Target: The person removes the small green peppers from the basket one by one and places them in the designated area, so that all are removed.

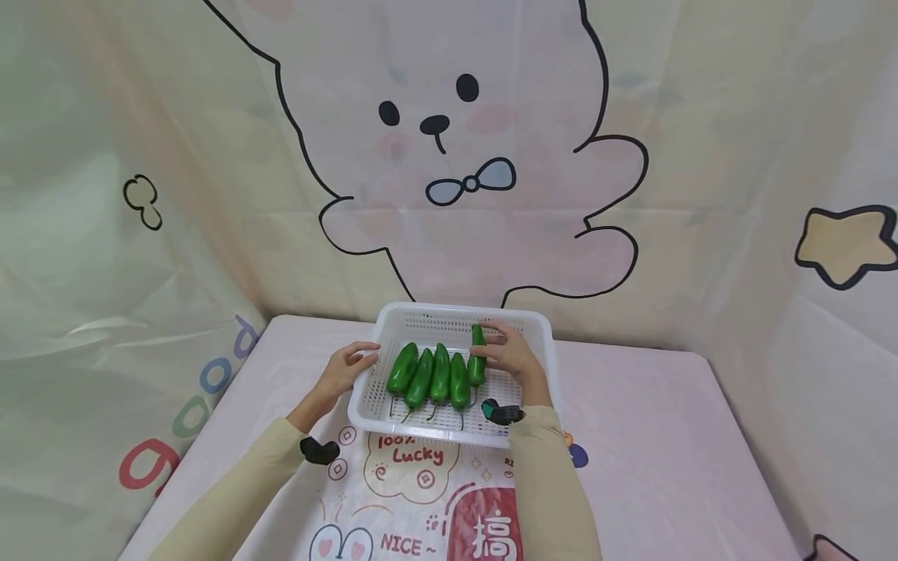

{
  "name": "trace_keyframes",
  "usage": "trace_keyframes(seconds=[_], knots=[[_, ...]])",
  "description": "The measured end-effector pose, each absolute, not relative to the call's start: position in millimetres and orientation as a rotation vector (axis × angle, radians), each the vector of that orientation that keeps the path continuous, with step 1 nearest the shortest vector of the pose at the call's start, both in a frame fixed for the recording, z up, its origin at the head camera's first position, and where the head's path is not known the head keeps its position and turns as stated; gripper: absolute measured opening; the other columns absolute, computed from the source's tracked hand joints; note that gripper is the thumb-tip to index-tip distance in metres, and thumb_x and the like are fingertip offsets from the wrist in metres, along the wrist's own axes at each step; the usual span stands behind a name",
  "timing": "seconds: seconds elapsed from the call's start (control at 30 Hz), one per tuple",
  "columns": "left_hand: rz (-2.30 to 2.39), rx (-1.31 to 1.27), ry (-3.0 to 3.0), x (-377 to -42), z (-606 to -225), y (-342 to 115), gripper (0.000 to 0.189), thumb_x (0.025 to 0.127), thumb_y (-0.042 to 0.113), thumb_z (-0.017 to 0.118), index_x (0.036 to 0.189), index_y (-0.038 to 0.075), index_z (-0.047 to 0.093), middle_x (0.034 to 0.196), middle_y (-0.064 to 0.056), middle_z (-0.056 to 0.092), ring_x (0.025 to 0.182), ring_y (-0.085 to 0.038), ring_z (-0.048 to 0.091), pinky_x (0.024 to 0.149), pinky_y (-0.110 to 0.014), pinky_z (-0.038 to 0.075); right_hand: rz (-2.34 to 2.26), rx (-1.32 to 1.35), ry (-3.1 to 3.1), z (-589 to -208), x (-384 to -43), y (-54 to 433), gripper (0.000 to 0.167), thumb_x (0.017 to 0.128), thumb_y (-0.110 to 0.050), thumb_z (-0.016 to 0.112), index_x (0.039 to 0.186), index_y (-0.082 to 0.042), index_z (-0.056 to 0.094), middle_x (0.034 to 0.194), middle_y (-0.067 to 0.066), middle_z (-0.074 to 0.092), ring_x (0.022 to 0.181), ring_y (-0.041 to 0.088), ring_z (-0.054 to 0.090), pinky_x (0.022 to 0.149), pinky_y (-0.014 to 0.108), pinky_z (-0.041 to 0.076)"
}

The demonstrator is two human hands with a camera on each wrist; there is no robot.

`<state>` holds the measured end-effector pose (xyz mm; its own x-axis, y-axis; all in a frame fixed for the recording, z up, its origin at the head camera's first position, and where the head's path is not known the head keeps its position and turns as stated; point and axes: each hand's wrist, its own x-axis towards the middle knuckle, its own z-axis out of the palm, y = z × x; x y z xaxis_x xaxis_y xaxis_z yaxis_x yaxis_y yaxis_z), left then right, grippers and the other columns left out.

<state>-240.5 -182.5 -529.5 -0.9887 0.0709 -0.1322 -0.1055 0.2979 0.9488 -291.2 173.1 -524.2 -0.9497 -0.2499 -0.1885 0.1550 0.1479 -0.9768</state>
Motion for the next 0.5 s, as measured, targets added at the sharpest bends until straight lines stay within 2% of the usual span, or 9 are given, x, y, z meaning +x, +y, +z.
trace_keyframes(seconds=[0.23,0.5], knots=[[1.781,-0.038,2.399,-241,-529,-182,0.035,0.101,0.029,0.065,0.134,0.015,0.063,0.119,-0.017,0.065,0.099,-0.033,0.069,0.077,-0.042,0.062,-2.026,-0.091,1.896,-517,-291,171,0.069,0.093,-0.009,0.076,0.154,-0.016,0.044,0.147,0.025,0.047,0.124,0.038,0.057,0.101,0.051,0.051],[1.791,0.010,2.397,-242,-528,-184,0.036,0.102,0.027,0.065,0.134,0.011,0.062,0.120,-0.022,0.064,0.099,-0.036,0.069,0.077,-0.043,0.062,-2.159,-0.084,1.720,-501,-287,163,0.066,0.097,-0.001,0.067,0.156,-0.012,0.038,0.123,0.019,0.060,0.114,0.033,0.063,0.106,0.057,0.044]])
